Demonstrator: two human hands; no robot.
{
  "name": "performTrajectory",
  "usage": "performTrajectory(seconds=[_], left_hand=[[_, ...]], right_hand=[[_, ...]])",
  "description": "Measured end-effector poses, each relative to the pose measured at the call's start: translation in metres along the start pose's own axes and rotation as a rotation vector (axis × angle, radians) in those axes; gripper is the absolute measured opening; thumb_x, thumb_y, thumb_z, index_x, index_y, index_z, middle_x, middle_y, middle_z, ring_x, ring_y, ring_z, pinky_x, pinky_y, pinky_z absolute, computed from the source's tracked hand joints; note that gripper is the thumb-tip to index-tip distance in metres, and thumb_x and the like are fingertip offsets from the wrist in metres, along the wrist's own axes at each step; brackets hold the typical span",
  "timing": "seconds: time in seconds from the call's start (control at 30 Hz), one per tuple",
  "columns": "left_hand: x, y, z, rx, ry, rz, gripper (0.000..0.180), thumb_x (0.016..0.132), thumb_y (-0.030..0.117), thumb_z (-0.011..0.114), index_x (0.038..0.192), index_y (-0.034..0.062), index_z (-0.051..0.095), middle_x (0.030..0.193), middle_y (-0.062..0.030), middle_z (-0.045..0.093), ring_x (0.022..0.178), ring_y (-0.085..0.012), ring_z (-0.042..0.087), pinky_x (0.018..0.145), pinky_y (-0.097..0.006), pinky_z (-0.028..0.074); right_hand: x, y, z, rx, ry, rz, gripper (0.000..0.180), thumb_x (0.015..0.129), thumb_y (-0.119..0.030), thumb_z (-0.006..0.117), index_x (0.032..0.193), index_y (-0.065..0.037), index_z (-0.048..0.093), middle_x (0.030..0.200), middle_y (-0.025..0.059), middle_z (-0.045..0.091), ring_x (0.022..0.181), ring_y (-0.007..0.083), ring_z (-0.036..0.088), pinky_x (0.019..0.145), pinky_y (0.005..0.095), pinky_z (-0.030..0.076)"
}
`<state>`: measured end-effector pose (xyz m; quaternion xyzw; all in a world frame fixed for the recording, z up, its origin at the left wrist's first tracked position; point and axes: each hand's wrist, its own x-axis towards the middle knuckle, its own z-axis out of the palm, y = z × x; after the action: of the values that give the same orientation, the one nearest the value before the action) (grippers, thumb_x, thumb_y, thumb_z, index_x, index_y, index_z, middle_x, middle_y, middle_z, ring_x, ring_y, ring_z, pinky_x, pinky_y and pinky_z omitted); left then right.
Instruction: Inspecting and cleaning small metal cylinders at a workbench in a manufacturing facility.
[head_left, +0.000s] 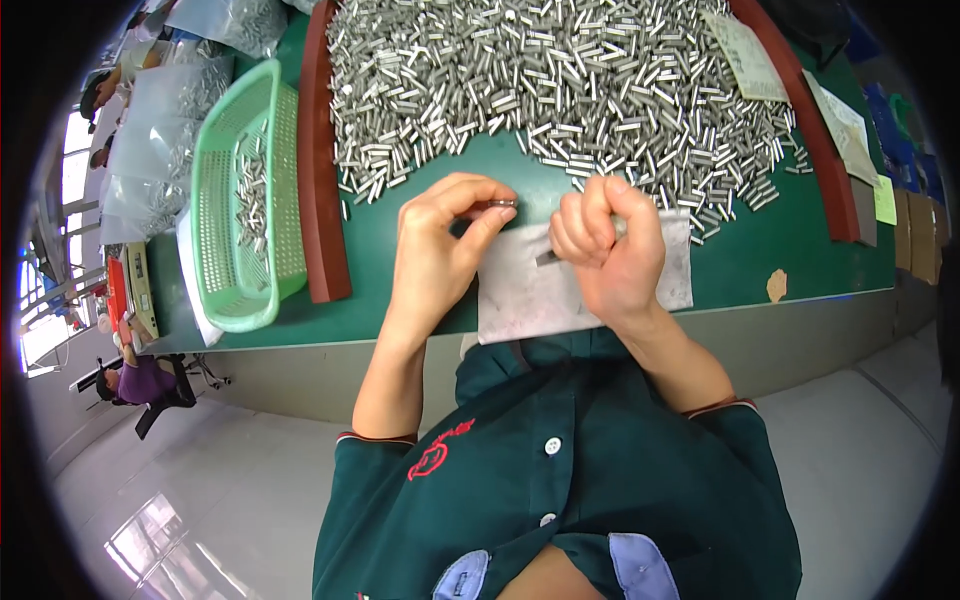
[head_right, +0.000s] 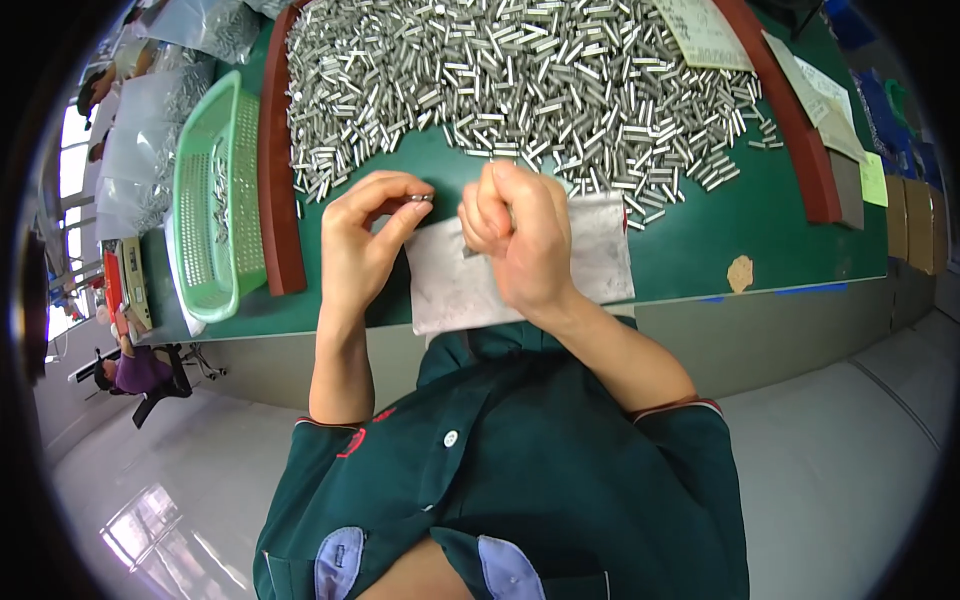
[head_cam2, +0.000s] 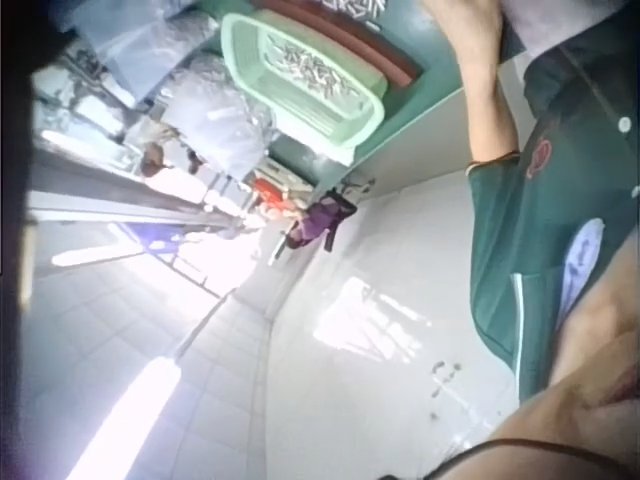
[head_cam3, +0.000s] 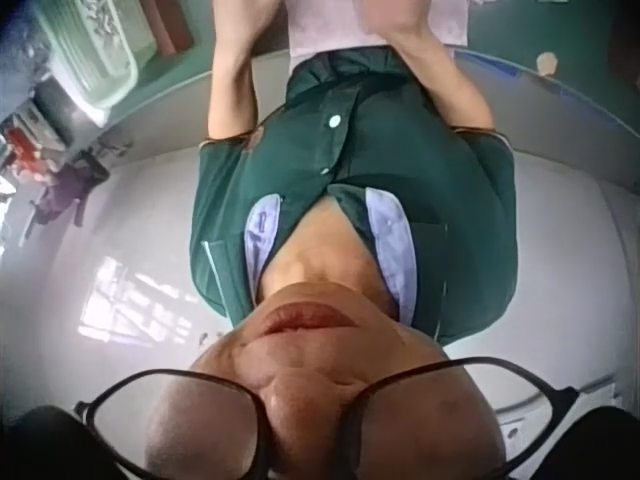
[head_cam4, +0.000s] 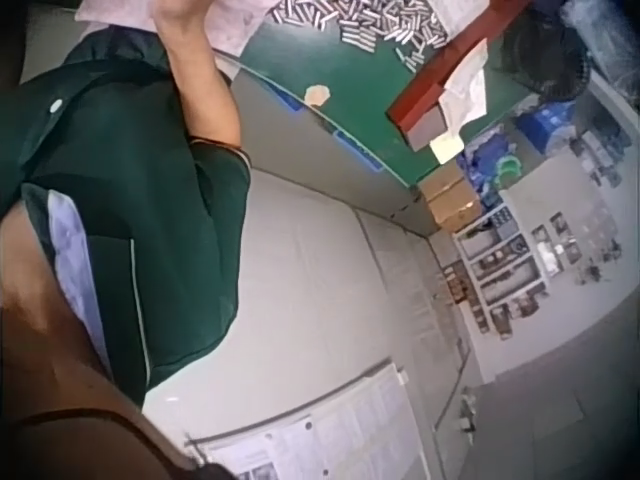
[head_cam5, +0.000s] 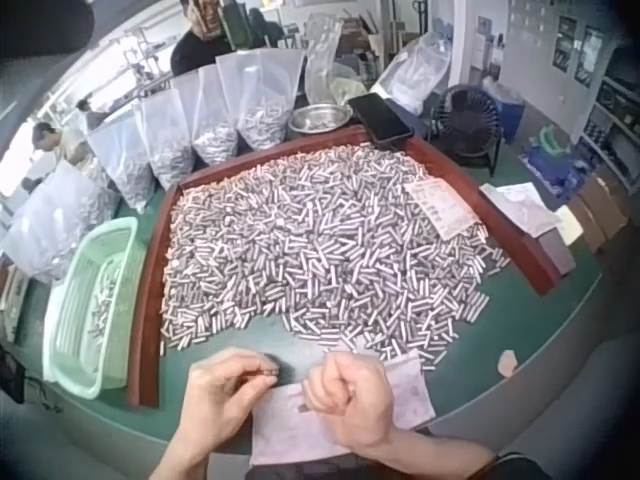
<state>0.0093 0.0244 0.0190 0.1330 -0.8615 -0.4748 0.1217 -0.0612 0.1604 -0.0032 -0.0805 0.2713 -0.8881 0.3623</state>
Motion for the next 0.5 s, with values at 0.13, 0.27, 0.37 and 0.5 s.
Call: performTrajectory(seconds=[0.13,0.27,0.37,0.5], left_hand=[[-0.033,0.017,0.005,0.203,0.027,0.028,0.012,0.065,-0.003,0.063,0.076,0.0016,0.061,0.072,-0.0076,0.055,0.058,-0.0181,0.054,0.052,-0.027,0.043],[-0.045,0.008,0.018,0.158,0.009,0.006,0.012,0.063,-0.002,0.065,0.073,0.0013,0.06,0.069,-0.0065,0.054,0.06,-0.0214,0.054,0.054,-0.03,0.043],[-0.047,0.006,0.022,0.198,0.047,-0.004,0.011,0.062,-0.002,0.065,0.072,0.0012,0.059,0.069,-0.0068,0.054,0.061,-0.0227,0.053,0.055,-0.031,0.043],[-0.045,0.002,0.025,0.21,0.039,0.006,0.011,0.062,-0.002,0.065,0.072,0.0015,0.059,0.068,-0.0067,0.052,0.06,-0.0223,0.052,0.054,-0.031,0.042]], right_hand=[[-0.001,-0.002,-0.001,0.021,-0.013,-0.004,0.036,0.085,-0.02,0.031,0.052,-0.008,0.03,0.043,-0.0009,0.027,0.04,0.0071,0.018,0.04,0.0238,0.016],[0.001,-0.007,0.001,0.104,-0.121,-0.001,0.035,0.084,-0.02,0.032,0.051,-0.009,0.03,0.043,-0.0013,0.026,0.039,0.0069,0.018,0.039,0.0235,0.017],[0.0,-0.003,-0.001,0.042,-0.123,0.033,0.035,0.084,-0.019,0.032,0.05,-0.009,0.029,0.042,-0.0009,0.027,0.039,0.0067,0.018,0.038,0.0234,0.017],[0.0,-0.002,-0.004,0.042,-0.1,0.027,0.035,0.083,-0.016,0.032,0.049,-0.008,0.029,0.042,-0.001,0.027,0.038,0.0065,0.019,0.038,0.0233,0.016]])
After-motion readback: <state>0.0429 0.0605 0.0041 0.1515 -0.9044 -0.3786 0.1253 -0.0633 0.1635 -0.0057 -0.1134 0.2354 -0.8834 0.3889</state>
